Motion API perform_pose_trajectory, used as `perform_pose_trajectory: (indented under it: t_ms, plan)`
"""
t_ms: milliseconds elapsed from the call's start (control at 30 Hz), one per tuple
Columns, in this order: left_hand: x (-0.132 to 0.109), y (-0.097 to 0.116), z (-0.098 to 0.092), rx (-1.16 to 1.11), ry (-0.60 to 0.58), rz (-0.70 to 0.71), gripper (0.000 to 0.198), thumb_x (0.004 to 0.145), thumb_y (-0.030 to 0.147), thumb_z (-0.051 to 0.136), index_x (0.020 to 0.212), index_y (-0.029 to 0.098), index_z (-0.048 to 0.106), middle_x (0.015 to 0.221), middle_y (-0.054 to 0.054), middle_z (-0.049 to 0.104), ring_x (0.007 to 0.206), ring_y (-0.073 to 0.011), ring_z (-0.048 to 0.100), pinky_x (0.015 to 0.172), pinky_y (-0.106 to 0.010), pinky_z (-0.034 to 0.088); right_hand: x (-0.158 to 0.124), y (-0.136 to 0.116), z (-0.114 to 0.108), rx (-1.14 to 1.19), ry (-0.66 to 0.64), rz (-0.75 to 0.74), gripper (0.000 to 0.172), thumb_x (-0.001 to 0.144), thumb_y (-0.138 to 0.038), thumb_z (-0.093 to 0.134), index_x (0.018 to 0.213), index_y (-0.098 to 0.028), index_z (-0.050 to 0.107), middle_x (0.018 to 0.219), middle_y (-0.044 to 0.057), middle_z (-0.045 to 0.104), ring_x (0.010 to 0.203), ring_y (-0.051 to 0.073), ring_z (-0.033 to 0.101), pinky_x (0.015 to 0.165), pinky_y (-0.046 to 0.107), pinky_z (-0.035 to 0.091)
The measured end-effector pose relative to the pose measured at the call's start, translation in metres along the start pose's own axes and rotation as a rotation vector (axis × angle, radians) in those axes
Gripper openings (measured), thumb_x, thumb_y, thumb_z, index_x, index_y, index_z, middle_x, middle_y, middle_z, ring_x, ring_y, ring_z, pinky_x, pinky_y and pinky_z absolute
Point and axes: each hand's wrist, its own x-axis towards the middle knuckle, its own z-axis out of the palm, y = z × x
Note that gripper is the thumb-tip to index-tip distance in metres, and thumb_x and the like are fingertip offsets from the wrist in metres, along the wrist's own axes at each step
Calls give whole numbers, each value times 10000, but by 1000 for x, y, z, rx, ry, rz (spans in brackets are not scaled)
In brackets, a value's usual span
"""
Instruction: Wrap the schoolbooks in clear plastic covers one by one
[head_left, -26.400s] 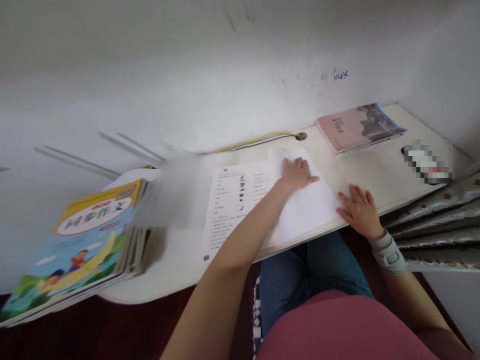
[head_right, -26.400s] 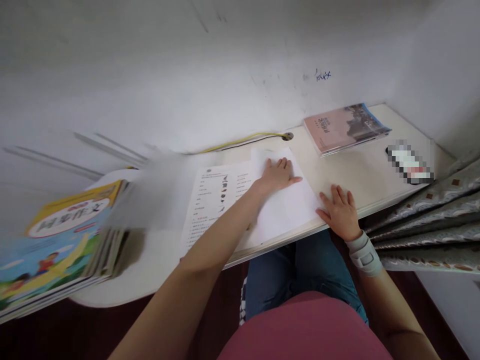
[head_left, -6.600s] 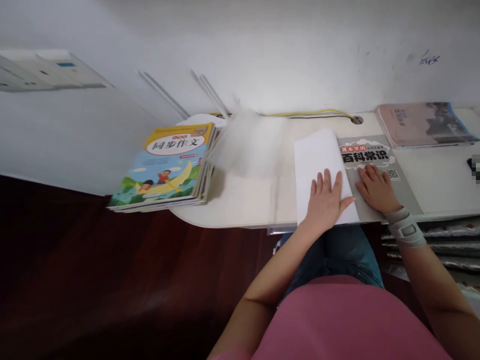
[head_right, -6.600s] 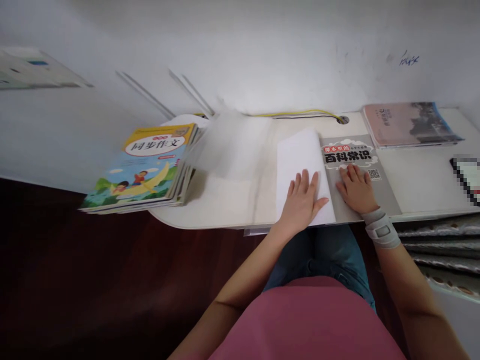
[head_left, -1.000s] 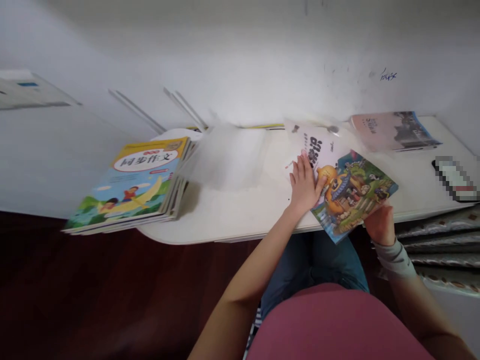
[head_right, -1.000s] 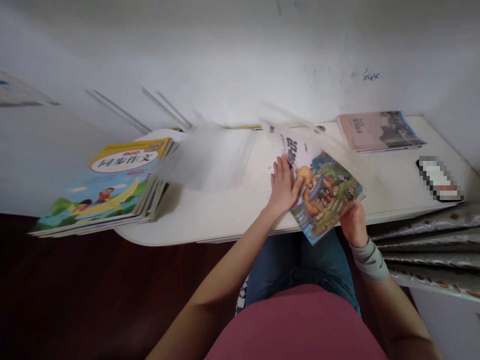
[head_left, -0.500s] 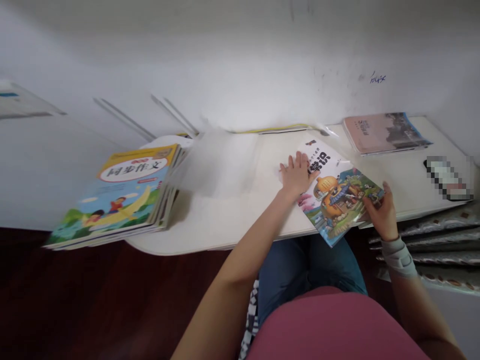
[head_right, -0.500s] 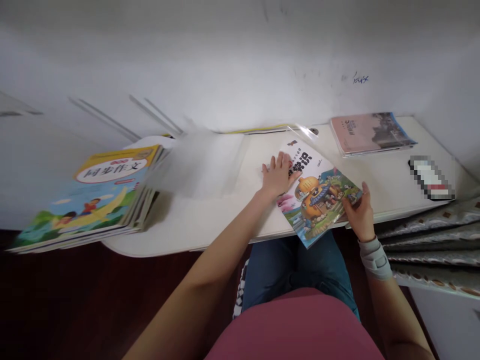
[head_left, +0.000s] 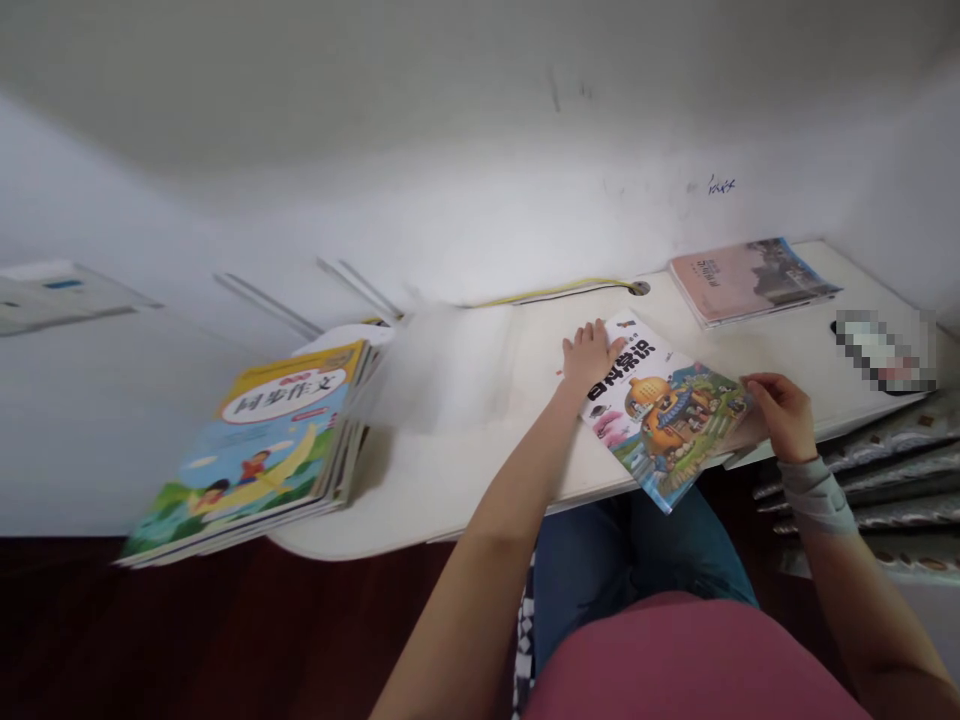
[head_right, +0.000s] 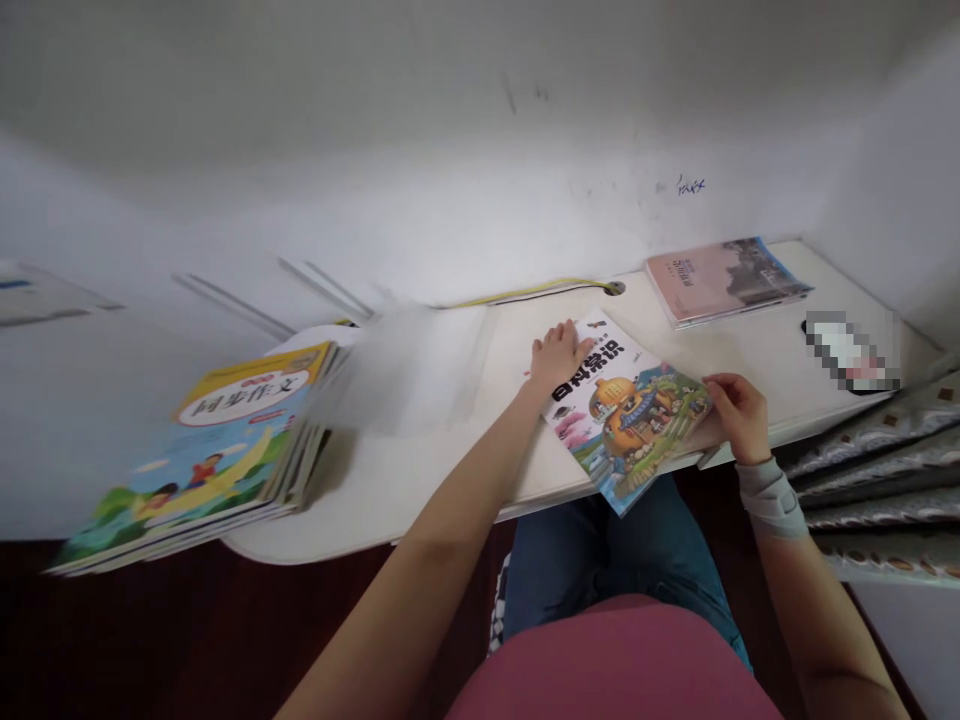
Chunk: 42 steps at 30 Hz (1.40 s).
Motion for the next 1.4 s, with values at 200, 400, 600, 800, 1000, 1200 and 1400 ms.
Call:
perform_pose_trajectory:
  t_ms: [200,400,600,800,1000,1200,1400]
  plan:
    - [-6,-5,2,22,17,84,669,935,552,289,1443,117,321,1487,-166,377,1344,-280,365,1090,-416,278,48,-11,-6,-189,-444,0,339,766,-457,620,928,-164,665,896,71,735,870,216,671,801,360,515]
    - [-32,-9,-4,70,64,-75,622,918,507,372,1382,94,390,1371,-208,492,1265,-320,432,1019,-419,350,60,-6,9,-1020,-452,-140,157,834,-210,498,828,-176,651,888,82,700,839,189,629,740,292,437]
    - [-38,-33,-27,-86,-94,-215,442,882,449,440,1178,146,566,1130,-167,647,1022,-282,613,833,-357,447,69,-2,13,-1111,-340,-79,254,894,-326,446,914,-153,631,939,133,679,819,212,621,667,303,397]
    - [6,-34,-21,-168,-119,-164,378,873,423,437,907,134,677,923,-117,713,843,-220,647,682,-276,433,68,3,-8,-1089,-388,-72,238,877,-371,508,878,-170,635,891,68,700,816,177,627,686,267,412]
    - [21,-24,-11,-205,-56,-182,220,825,247,487,910,148,663,889,-80,722,805,-190,645,666,-263,427,54,-2,2,-1191,-312,-64,226,909,-233,415,998,-136,599,942,124,689,850,219,646,698,300,425]
    - [4,-38,-15,-87,82,-338,216,882,202,412,992,169,594,1048,-161,676,1018,-285,616,813,-382,431,66,-11,56,-1277,-317,-126,298,923,-151,335,1141,-97,531,1037,196,642,955,245,634,760,318,445]
    - [-14,-63,-20,-42,211,-478,282,921,184,318,1069,130,552,1053,-196,648,989,-310,623,789,-406,446,95,-22,117,-1265,-346,-236,347,921,-110,290,1155,-115,546,1113,217,613,1041,260,593,812,344,447]
